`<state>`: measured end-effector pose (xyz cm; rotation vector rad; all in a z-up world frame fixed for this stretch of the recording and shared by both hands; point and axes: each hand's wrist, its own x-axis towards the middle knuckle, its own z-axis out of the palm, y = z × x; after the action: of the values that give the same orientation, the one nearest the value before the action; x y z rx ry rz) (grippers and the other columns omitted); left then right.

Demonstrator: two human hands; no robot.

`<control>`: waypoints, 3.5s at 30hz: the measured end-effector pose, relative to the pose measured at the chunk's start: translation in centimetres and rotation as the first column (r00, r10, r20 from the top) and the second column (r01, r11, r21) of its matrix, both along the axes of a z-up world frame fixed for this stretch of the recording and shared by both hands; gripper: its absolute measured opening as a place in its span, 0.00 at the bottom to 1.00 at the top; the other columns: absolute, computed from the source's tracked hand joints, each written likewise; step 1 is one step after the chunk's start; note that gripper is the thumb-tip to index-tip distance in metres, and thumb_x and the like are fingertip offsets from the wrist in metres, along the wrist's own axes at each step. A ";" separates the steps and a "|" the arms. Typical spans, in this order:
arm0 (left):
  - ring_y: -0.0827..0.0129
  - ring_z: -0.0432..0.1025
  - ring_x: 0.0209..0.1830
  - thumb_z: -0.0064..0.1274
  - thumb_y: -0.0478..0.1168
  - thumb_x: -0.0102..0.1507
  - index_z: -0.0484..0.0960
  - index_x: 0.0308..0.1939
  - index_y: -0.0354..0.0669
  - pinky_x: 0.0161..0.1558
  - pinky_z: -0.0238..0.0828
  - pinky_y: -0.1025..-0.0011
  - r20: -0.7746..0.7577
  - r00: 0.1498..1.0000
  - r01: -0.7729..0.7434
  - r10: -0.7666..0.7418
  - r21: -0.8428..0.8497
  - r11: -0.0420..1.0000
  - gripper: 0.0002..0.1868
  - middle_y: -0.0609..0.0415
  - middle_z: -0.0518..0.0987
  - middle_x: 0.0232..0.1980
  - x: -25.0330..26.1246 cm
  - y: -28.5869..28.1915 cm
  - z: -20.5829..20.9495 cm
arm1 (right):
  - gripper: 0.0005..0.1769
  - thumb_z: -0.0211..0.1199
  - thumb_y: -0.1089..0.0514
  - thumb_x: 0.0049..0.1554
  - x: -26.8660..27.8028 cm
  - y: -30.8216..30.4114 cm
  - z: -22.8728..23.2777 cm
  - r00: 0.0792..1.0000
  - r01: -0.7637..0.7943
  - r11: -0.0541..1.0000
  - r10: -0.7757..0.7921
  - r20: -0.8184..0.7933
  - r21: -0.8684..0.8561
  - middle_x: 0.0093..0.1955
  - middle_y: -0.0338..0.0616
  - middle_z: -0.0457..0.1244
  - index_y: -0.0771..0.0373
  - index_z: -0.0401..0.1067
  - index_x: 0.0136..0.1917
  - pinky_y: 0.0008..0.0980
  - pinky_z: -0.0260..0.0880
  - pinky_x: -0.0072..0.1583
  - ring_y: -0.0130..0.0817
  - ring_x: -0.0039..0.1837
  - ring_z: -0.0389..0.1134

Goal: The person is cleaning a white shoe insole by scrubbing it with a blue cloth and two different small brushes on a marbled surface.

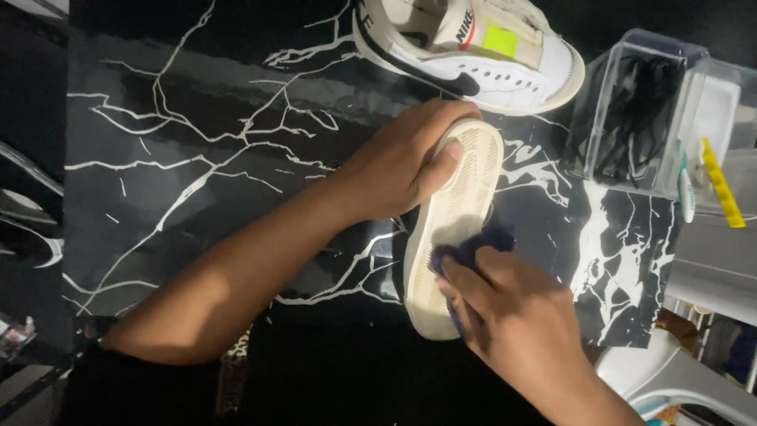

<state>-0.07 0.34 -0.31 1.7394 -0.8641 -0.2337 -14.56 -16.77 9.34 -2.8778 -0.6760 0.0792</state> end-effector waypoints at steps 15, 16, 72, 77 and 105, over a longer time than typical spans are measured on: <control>0.50 0.69 0.65 0.34 0.45 0.75 0.63 0.68 0.36 0.65 0.64 0.57 0.016 1.000 -0.011 0.012 -0.043 0.999 0.22 0.41 0.73 0.64 0.1 0.0 -0.2 | 0.09 0.57 0.55 0.62 0.3 0.4 -0.5 0.999 0.028 0.994 -0.026 -0.020 0.105 0.38 0.40 0.62 0.55 0.76 0.53 0.39 0.62 0.34 0.38 0.34 0.63; 0.50 0.69 0.65 0.34 0.45 0.75 0.63 0.68 0.36 0.65 0.64 0.57 0.015 1.000 -0.007 0.008 -0.048 0.999 0.22 0.41 0.73 0.64 0.1 -0.1 -0.2 | 0.09 0.57 0.55 0.62 0.2 0.3 -0.1 0.999 0.032 0.994 -0.031 -0.021 0.100 0.38 0.40 0.62 0.55 0.76 0.53 0.39 0.62 0.34 0.38 0.34 0.63; 0.49 0.68 0.62 0.20 0.57 0.74 0.64 0.68 0.34 0.61 0.64 0.54 0.008 1.000 -0.015 0.015 0.033 0.999 0.33 0.40 0.72 0.61 0.1 -0.5 0.3 | 0.12 0.63 0.51 0.60 -2.1 -2.7 -4.0 0.934 0.354 0.870 -0.310 -0.177 0.343 0.40 0.34 0.65 0.54 0.65 0.54 0.29 0.62 0.34 0.29 0.32 0.62; 0.49 0.69 0.60 0.22 0.55 0.74 0.65 0.67 0.35 0.59 0.65 0.54 0.037 0.999 -0.027 0.026 0.033 0.999 0.31 0.41 0.73 0.59 0.1 -0.5 0.2 | 0.12 0.62 0.50 0.60 -2.2 -2.8 -4.1 0.921 0.384 0.853 -0.327 -0.211 0.354 0.38 0.34 0.64 0.53 0.65 0.54 0.29 0.62 0.33 0.29 0.31 0.62; 0.48 0.69 0.61 0.27 0.49 0.74 0.64 0.66 0.33 0.63 0.64 0.54 0.080 0.996 -0.025 0.027 -0.023 0.999 0.26 0.39 0.73 0.60 0.2 -0.4 -0.2 | 0.09 0.67 0.57 0.64 4.0 -0.3 -2.9 0.895 0.112 0.963 -0.206 0.396 0.246 0.42 0.47 0.62 0.66 0.80 0.49 0.29 0.63 0.36 0.37 0.40 0.64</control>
<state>0.09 -0.01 -0.51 1.7476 -0.8986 -0.1374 -10.57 -17.07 6.49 -2.7368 -0.4691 -0.6158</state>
